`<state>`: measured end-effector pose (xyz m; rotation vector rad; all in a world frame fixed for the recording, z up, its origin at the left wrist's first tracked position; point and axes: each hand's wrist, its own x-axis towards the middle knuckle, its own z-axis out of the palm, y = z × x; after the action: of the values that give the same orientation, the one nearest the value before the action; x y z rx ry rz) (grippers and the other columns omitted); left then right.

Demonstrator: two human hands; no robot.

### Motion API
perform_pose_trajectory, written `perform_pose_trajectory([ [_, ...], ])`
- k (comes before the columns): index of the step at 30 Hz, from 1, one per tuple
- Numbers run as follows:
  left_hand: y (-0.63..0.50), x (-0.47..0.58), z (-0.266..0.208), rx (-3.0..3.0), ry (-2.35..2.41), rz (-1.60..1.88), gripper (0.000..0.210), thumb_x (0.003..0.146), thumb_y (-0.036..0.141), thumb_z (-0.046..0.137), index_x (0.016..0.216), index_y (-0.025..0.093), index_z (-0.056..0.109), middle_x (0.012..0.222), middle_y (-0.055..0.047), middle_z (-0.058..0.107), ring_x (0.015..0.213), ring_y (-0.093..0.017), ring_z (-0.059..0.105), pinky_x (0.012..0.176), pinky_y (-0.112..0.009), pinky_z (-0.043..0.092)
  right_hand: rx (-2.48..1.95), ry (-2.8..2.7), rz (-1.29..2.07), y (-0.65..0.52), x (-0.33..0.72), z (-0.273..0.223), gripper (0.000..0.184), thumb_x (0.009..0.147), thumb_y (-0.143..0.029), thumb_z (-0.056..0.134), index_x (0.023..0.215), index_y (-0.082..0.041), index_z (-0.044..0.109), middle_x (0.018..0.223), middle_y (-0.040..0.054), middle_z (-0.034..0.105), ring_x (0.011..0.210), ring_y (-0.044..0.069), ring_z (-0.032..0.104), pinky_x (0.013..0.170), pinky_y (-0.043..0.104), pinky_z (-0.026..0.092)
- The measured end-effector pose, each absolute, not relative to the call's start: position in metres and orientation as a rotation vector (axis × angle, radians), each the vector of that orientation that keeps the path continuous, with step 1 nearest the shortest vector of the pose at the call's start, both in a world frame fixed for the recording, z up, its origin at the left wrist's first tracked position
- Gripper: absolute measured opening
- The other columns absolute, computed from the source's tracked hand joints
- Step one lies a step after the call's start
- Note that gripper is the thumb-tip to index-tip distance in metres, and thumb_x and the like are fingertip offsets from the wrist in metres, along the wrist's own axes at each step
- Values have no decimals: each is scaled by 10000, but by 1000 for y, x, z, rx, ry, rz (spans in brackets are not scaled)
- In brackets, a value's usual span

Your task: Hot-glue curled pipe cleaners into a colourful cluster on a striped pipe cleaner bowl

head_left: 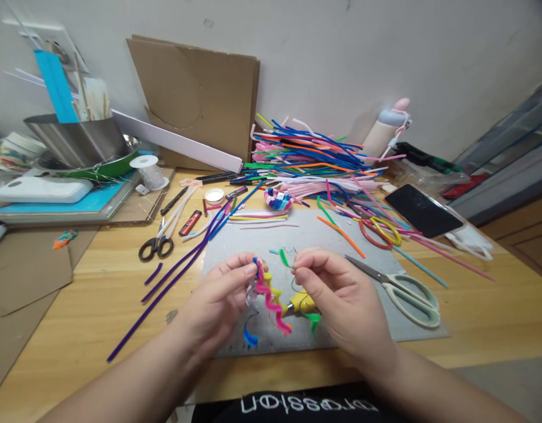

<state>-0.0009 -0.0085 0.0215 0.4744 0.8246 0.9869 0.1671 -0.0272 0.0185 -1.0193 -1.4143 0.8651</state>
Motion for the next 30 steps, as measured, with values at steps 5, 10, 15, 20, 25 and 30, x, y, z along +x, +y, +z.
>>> perform_pose_trajectory([
  [5, -9, -1, 22, 409, 737, 932, 194, 624, 158, 807, 766, 99, 688, 673, -6, 666, 541, -67, 573, 499, -151, 439, -1001, -1629, 700, -30, 171, 25, 101, 863, -141, 587, 837, -231, 624, 795, -3, 624, 766, 142, 596, 673, 269, 489],
  [10, -9, -2, 17, 421, 760, 921, 207, 640, 174, 797, 800, 112, 680, 702, -20, 662, 563, -79, 572, 529, -164, 447, -889, -1882, 423, -34, 171, 25, 166, 849, -84, 602, 938, -224, 612, 843, 14, 660, 792, 151, 614, 703, 299, 497],
  [15, -10, 0, 15, 445, 732, 903, 158, 675, 173, 768, 788, 127, 668, 729, -28, 660, 586, -87, 570, 559, -177, 433, -902, -1914, 365, -34, 169, 21, 166, 848, -85, 609, 948, -217, 605, 857, 17, 675, 811, 155, 622, 728, 312, 494],
  [20, -11, 1, 14, 488, 716, 905, 150, 684, 183, 760, 794, 131, 672, 744, -35, 667, 629, -108, 588, 598, -204, 435, -922, -1899, 359, -34, 168, 20, 168, 848, -88, 607, 946, -223, 608, 841, 15, 677, 800, 164, 627, 717, 320, 493],
  [25, -12, 0, 14, 510, 740, 936, 168, 666, 185, 773, 781, 132, 662, 718, -31, 661, 648, -116, 587, 616, -211, 440, -922, -1909, 354, -35, 167, 20, 173, 843, -81, 608, 947, -220, 604, 854, 13, 679, 796, 160, 627, 719, 322, 483],
  [30, -12, 0, 13, 524, 738, 934, 170, 672, 193, 772, 781, 136, 655, 715, -27, 656, 643, -114, 580, 615, -211, 446, -922, -1908, 359, -35, 167, 18, 156, 845, -87, 608, 936, -214, 604, 847, 15, 680, 803, 159, 625, 720, 323, 481],
])
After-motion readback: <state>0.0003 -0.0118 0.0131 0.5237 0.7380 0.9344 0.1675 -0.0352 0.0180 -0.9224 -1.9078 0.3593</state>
